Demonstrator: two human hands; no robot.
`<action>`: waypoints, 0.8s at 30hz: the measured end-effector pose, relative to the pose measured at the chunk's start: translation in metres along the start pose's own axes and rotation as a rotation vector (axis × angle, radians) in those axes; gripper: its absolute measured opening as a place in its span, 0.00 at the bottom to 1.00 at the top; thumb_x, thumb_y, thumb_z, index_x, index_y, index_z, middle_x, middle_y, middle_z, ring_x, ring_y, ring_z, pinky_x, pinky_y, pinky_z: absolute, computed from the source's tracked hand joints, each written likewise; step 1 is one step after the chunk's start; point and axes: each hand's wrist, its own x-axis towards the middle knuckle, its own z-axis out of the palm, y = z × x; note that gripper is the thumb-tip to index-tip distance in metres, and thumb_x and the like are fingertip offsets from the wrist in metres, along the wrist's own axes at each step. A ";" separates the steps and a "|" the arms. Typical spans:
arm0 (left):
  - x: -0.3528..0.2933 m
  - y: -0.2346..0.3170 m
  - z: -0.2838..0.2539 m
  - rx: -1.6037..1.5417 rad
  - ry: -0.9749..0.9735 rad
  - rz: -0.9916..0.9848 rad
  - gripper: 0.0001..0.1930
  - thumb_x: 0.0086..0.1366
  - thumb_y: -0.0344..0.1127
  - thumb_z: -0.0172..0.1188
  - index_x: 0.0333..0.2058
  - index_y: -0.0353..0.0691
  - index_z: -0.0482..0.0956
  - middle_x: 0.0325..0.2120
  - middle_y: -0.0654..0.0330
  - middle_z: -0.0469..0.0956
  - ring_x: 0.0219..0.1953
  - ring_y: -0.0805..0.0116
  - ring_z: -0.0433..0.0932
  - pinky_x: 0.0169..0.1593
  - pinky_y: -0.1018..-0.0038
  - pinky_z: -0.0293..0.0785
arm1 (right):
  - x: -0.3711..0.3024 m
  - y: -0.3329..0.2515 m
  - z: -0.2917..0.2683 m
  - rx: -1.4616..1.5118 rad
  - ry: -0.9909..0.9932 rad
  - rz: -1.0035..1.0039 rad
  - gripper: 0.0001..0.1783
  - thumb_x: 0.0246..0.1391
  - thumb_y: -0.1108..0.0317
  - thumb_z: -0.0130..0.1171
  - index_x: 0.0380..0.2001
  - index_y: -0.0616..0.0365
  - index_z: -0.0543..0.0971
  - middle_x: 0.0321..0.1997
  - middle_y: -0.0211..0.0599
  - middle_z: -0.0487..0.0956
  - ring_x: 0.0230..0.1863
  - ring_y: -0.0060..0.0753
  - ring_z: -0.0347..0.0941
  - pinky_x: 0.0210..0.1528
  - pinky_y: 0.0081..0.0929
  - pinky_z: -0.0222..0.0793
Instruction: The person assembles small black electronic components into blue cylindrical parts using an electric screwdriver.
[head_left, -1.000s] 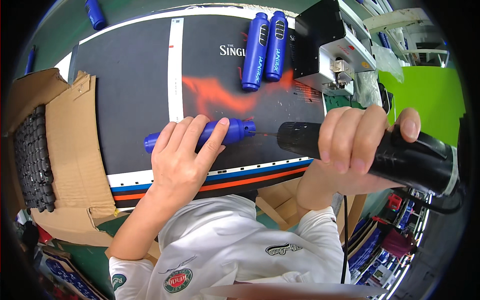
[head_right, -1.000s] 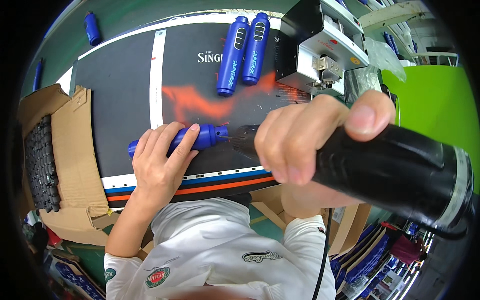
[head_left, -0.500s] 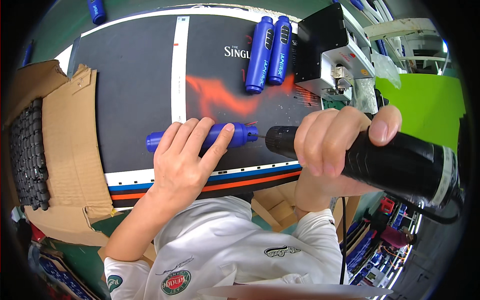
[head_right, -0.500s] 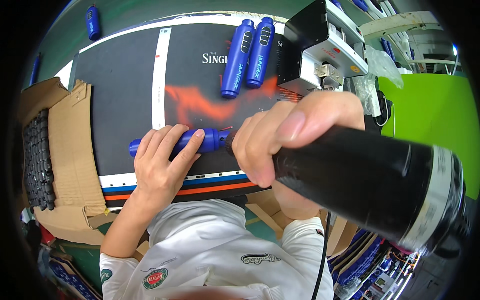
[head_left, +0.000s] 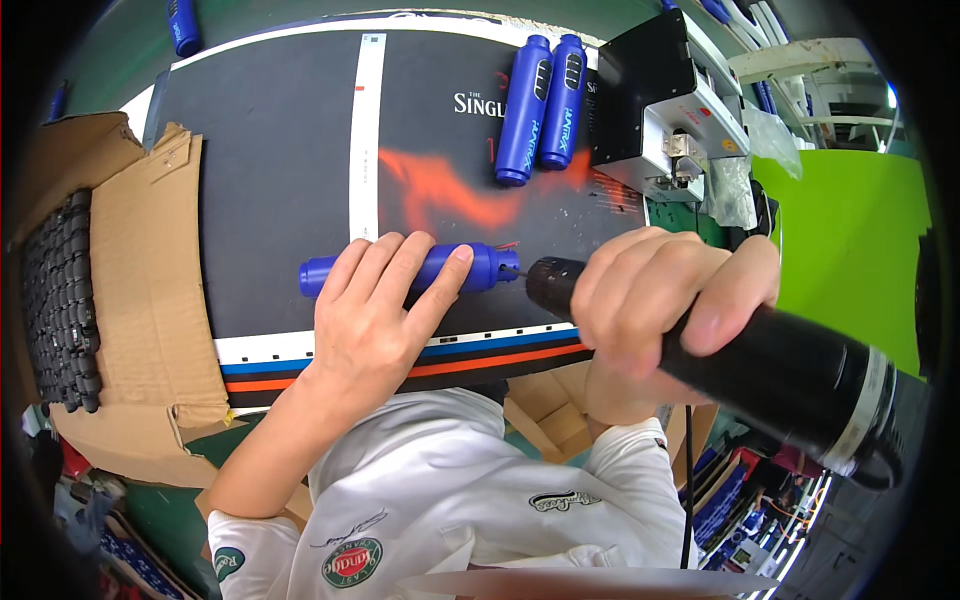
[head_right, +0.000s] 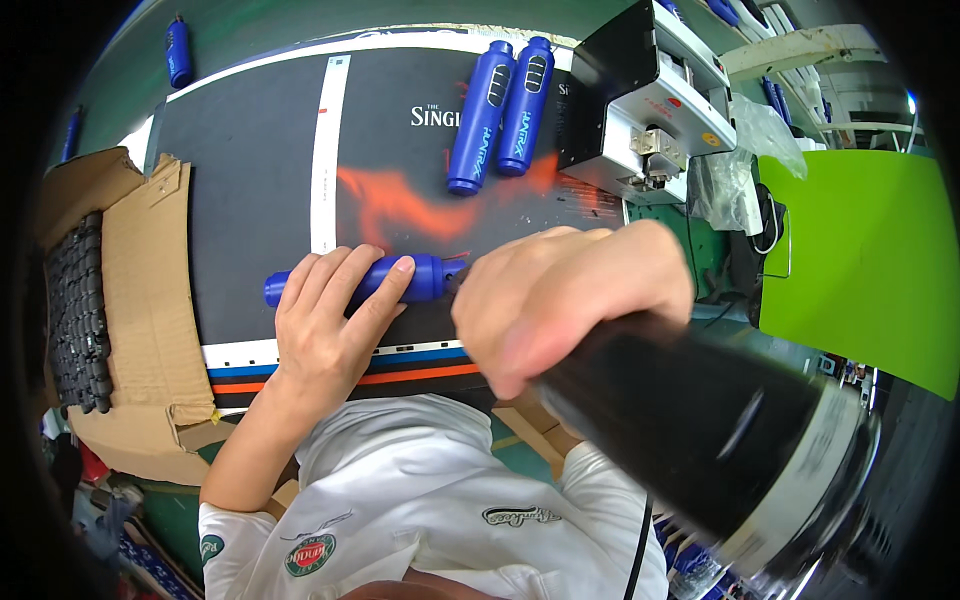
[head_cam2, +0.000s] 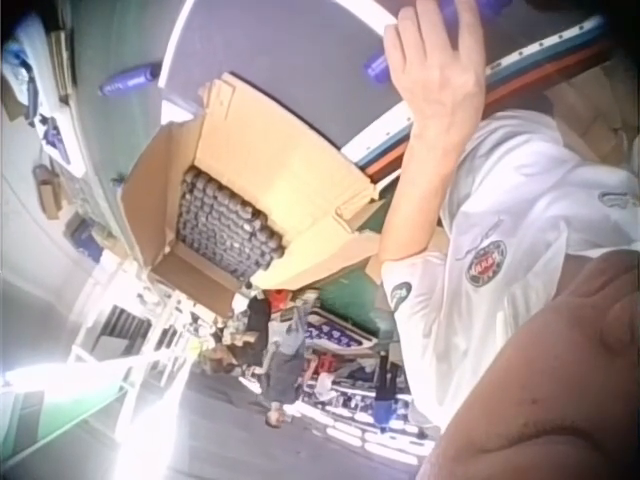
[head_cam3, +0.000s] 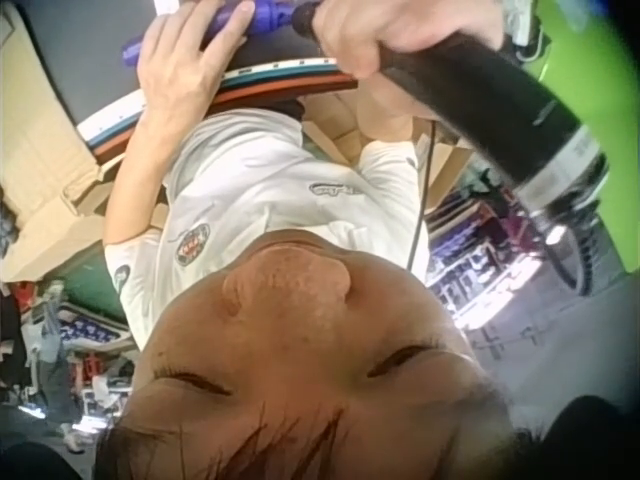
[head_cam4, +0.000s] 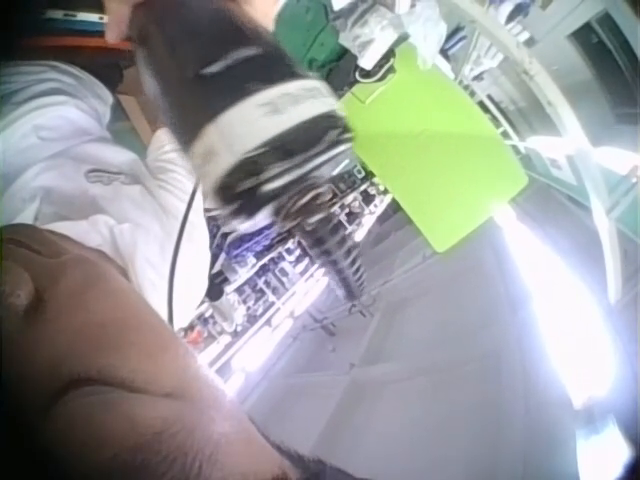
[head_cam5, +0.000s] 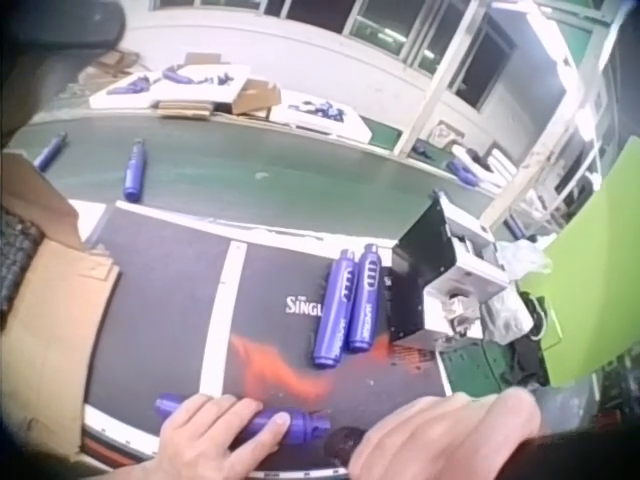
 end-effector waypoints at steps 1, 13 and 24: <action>0.001 0.000 0.001 -0.005 0.004 0.002 0.24 0.48 0.30 0.63 0.48 0.40 0.79 0.40 0.49 0.75 0.40 0.55 0.76 0.45 0.62 0.72 | -0.008 0.002 0.007 0.005 0.185 -0.073 0.16 0.64 0.51 0.53 0.41 0.51 0.66 0.24 0.32 0.75 0.19 0.29 0.72 0.20 0.27 0.69; 0.012 -0.008 -0.047 -0.342 0.052 -0.254 0.27 0.48 0.28 0.71 0.50 0.39 0.77 0.45 0.56 0.77 0.48 0.55 0.74 0.50 0.61 0.69 | -0.081 0.035 0.045 0.522 0.975 0.017 0.23 0.65 0.62 0.50 0.59 0.56 0.61 0.47 0.45 0.73 0.45 0.38 0.74 0.44 0.35 0.75; -0.011 -0.005 -0.097 -1.560 0.206 -0.529 0.32 0.62 0.20 0.60 0.62 0.36 0.55 0.55 0.50 0.70 0.59 0.61 0.71 0.61 0.64 0.69 | -0.054 0.080 0.114 0.349 0.823 0.410 0.27 0.62 0.59 0.57 0.57 0.60 0.62 0.41 0.43 0.75 0.36 0.32 0.76 0.32 0.24 0.72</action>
